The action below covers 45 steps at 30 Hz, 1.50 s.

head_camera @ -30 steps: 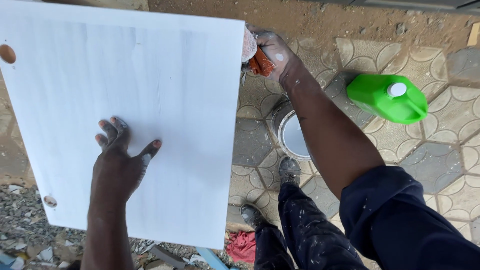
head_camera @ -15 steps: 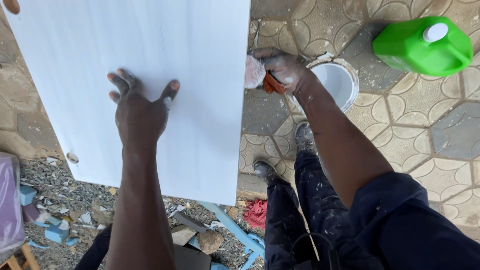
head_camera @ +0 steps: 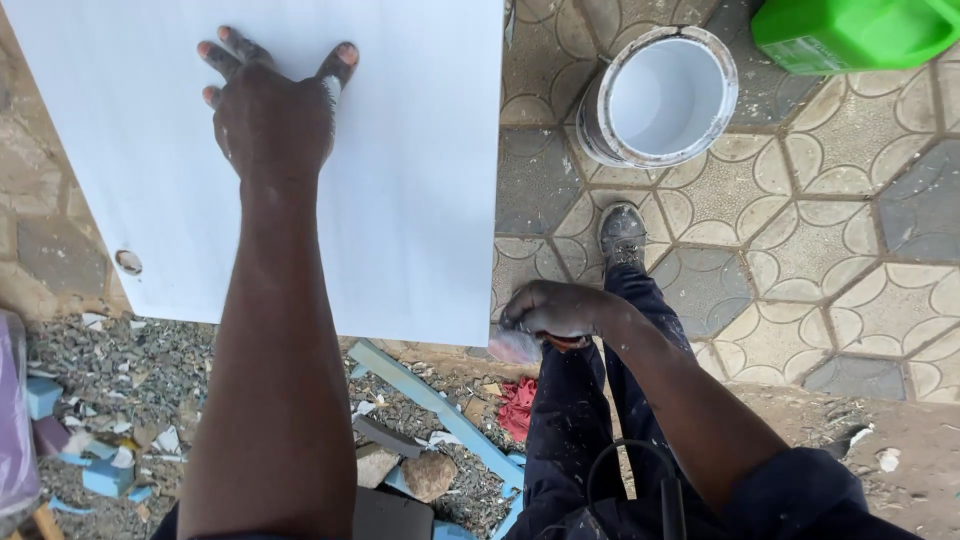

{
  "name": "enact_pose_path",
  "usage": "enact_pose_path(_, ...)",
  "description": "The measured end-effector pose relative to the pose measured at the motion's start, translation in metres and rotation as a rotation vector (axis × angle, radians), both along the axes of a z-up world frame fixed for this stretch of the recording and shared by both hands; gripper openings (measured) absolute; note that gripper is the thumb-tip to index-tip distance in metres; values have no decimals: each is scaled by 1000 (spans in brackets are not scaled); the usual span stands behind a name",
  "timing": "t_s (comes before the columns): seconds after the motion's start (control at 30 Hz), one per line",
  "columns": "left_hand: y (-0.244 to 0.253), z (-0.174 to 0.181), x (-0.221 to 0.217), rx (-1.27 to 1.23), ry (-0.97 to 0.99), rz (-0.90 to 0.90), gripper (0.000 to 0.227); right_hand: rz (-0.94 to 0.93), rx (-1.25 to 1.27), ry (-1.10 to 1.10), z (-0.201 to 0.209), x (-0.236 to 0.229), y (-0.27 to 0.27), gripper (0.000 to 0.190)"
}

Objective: Applying white paint to a cabinet door or wooden panel using a cloth or sponge.

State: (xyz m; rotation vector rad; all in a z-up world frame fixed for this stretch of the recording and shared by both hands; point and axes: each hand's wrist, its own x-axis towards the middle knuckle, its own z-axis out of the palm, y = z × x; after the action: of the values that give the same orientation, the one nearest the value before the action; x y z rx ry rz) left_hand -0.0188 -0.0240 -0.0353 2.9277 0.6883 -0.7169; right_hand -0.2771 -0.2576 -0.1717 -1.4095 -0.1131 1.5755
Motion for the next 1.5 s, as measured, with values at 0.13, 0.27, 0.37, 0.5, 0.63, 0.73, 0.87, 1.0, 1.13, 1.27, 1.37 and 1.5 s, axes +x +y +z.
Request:
enact_pose_path(0.13,0,2,-2,-10,-14,-15,120,-375,-262,-12,93,61,-27,33)
enact_pose_path(0.27,2,-1,-1,12,7,-1,119,-1226,-129,-397,68,135,-46,16)
enact_pose_path(0.37,7,-9,-1,19,-25,-14,120,-1273,98,-516,71,151,-36,13)
enact_pose_path(0.5,8,-15,4,-1,-85,4,121,-1034,-318,-118,114,93,-6,5)
enact_pose_path(0.63,10,-19,6,18,-96,10,127,-1000,-274,19,71,-38,16,8)
enact_pose_path(0.73,9,-16,6,14,-97,-19,127,-714,-59,-45,52,-79,11,13)
enact_pose_path(0.87,8,-15,6,-8,-92,-10,124,-1124,-25,308,53,11,-12,17)
enact_pose_path(1.0,13,-24,7,0,-122,20,124,-1292,594,684,-61,91,-24,40)
enact_pose_path(1.13,9,-19,4,-6,-149,4,125,-1069,338,362,-5,73,-1,49)
enact_pose_path(1.27,4,-14,5,-17,-60,90,127,-721,85,448,-6,-6,11,26)
enact_pose_path(1.37,6,-15,5,-15,-41,60,129,-375,257,415,-41,-58,10,23)
enact_pose_path(1.5,6,-6,-8,-112,-94,29,109,-782,12,125,-68,-52,-56,36)
